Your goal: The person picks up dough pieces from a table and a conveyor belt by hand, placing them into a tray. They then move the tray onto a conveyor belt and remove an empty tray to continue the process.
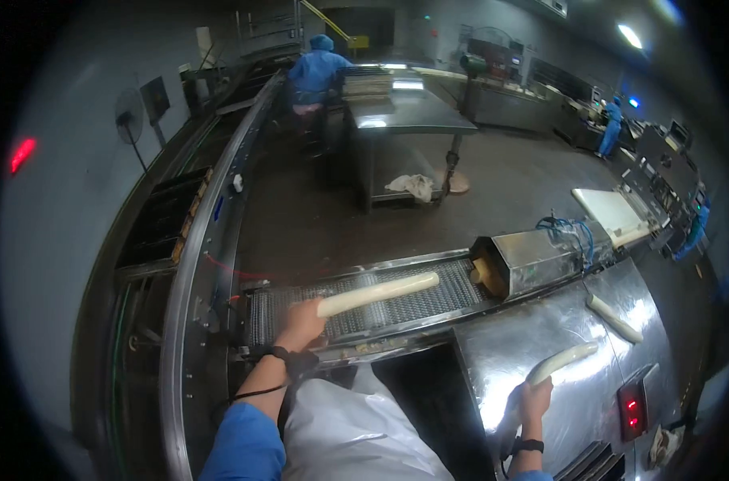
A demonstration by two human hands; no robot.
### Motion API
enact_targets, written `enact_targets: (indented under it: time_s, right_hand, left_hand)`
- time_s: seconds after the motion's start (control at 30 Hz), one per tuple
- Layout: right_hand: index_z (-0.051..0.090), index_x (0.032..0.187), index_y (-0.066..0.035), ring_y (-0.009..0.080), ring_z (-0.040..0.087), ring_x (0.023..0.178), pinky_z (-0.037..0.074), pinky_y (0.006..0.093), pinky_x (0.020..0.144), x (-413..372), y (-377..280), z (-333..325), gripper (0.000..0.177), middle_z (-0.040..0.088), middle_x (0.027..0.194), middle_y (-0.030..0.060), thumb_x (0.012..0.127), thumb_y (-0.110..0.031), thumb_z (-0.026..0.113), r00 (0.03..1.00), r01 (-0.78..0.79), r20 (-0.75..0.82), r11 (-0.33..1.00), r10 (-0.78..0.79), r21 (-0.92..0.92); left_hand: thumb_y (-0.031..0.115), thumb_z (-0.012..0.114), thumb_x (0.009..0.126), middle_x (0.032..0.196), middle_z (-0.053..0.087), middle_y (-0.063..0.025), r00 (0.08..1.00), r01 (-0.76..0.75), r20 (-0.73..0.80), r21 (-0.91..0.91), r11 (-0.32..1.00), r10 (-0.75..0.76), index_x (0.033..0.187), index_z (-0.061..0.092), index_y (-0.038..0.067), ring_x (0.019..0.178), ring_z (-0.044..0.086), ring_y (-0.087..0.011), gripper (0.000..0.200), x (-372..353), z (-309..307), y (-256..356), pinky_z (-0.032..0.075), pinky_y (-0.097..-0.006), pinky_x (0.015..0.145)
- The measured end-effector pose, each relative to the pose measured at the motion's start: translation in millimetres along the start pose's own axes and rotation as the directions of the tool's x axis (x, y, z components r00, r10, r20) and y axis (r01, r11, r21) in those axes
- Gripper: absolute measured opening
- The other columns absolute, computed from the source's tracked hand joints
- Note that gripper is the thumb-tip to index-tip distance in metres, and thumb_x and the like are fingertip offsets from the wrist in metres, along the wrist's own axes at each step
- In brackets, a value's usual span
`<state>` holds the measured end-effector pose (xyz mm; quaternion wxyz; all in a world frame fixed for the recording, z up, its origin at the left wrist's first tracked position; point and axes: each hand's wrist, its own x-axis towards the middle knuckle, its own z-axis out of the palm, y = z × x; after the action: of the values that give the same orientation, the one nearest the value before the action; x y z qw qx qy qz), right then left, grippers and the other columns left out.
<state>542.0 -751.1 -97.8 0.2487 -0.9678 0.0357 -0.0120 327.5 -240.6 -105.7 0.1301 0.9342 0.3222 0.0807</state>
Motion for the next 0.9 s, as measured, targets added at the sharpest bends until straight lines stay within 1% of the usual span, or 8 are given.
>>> enact_targets:
  time_s: [0.47,0.6,0.67,0.7,0.73,0.77,0.83,0.9]
  right_hand:
    - [0.046,0.126,0.0,0.0303,0.058,0.101,0.046,0.04,0.088,-52.0,-47.5,28.0,0.064,0.057,0.113,0.0168,0.068,-0.015,0.07,0.938,0.308,0.138,0.946,-0.319,0.097]
    - [0.055,0.11,0.001,0.0226,0.061,0.077,0.052,0.0312,0.07,-54.4,-0.8,27.5,0.04,0.061,0.083,0.0115,0.076,-0.019,0.061,0.902,-0.099,0.408,0.852,-0.141,0.514]
    - [0.055,0.097,0.001,0.0219,0.059,0.069,0.05,0.0309,0.061,-95.6,-34.1,-12.5,0.031,0.059,0.078,0.0109,0.082,-0.025,0.055,0.877,-0.403,0.48,0.557,0.008,0.727]
    - [0.054,0.084,0.001,0.0206,0.058,0.063,0.049,0.0307,0.056,-114.6,-50.6,-19.4,0.03,0.058,0.075,0.0106,0.084,-0.029,0.051,0.865,-0.498,0.491,0.3,0.104,0.814]
    - [0.054,0.089,0.002,0.0198,0.058,0.06,0.05,0.0305,0.054,-94.6,-18.8,0.3,0.037,0.058,0.074,0.0106,0.086,-0.035,0.05,0.855,-0.508,0.512,0.322,0.08,0.799]
    - [0.053,0.088,0.0,0.0166,0.056,0.056,0.049,0.0265,0.052,-98.9,-14.1,-6.1,0.039,0.056,0.067,0.0088,0.087,-0.039,0.048,0.819,-0.564,0.569,0.282,0.074,0.776]
    - [0.053,0.084,-0.002,0.0142,0.053,0.051,0.047,0.0224,0.048,-75.1,29.0,14.6,0.041,0.053,0.062,0.0064,0.087,-0.042,0.048,0.74,-0.646,0.659,0.133,-0.131,0.752]
    - [0.053,0.083,-0.002,0.0138,0.052,0.05,0.046,0.0218,0.047,-78.7,30.9,19.9,0.041,0.052,0.06,0.0058,0.087,-0.043,0.048,0.74,-0.646,0.663,0.151,-0.114,0.748]
  left_hand:
    - [0.035,0.069,0.075,0.105,0.06,-0.0121,0.995,0.0,0.099,-0.003,1.0,0.0,0.107,0.061,0.009,0.102,0.057,-0.0283,0.042,-84.4,-32.0,-26.7,0.041,-0.0423,0.089]
    - [0.038,0.07,0.073,0.102,0.062,-0.0136,0.99,0.108,0.088,0.076,0.991,-0.114,0.103,0.062,0.005,0.094,0.059,-0.028,0.045,-106.2,-40.5,-37.0,0.047,-0.0387,0.081]
    - [0.037,0.068,0.075,0.1,0.063,-0.0128,0.974,0.175,0.132,0.069,0.982,-0.183,0.103,0.062,0.004,0.089,0.061,-0.0275,0.044,-116.7,-34.5,-44.7,0.049,-0.0369,0.077]
    - [0.036,0.066,0.078,0.094,0.063,-0.0109,0.914,0.377,0.306,-0.391,0.84,-0.268,0.101,0.061,0.004,0.082,0.061,-0.026,0.04,-120.3,-19.3,-56.4,0.05,-0.0355,0.073]
    - [0.035,0.063,0.08,0.089,0.064,-0.0091,0.838,0.544,0.486,-0.707,0.452,-0.249,0.099,0.061,0.003,0.074,0.062,-0.0244,0.037,-126.2,-10.2,-63.3,0.052,-0.0341,0.069]
    - [0.035,0.063,0.08,0.089,0.064,-0.0091,0.834,0.551,0.485,-0.709,0.44,-0.262,0.099,0.061,0.003,0.074,0.062,-0.0244,0.037,-136.4,-20.2,-57.7,0.052,-0.0341,0.069]
    - [0.034,0.058,0.086,0.08,0.063,-0.0047,0.796,0.43,0.49,-0.871,-0.238,-0.356,0.099,0.061,0.003,0.063,0.06,-0.0218,0.034,-149.6,-57.9,-42.1,0.052,-0.0341,0.064]
    - [0.032,0.056,0.087,0.083,0.063,-0.0063,0.872,0.306,0.414,-0.878,-0.368,-0.26,0.103,0.06,0.003,0.068,0.061,-0.0214,0.034,-130.8,-82.3,-79.4,0.051,-0.0346,0.065]
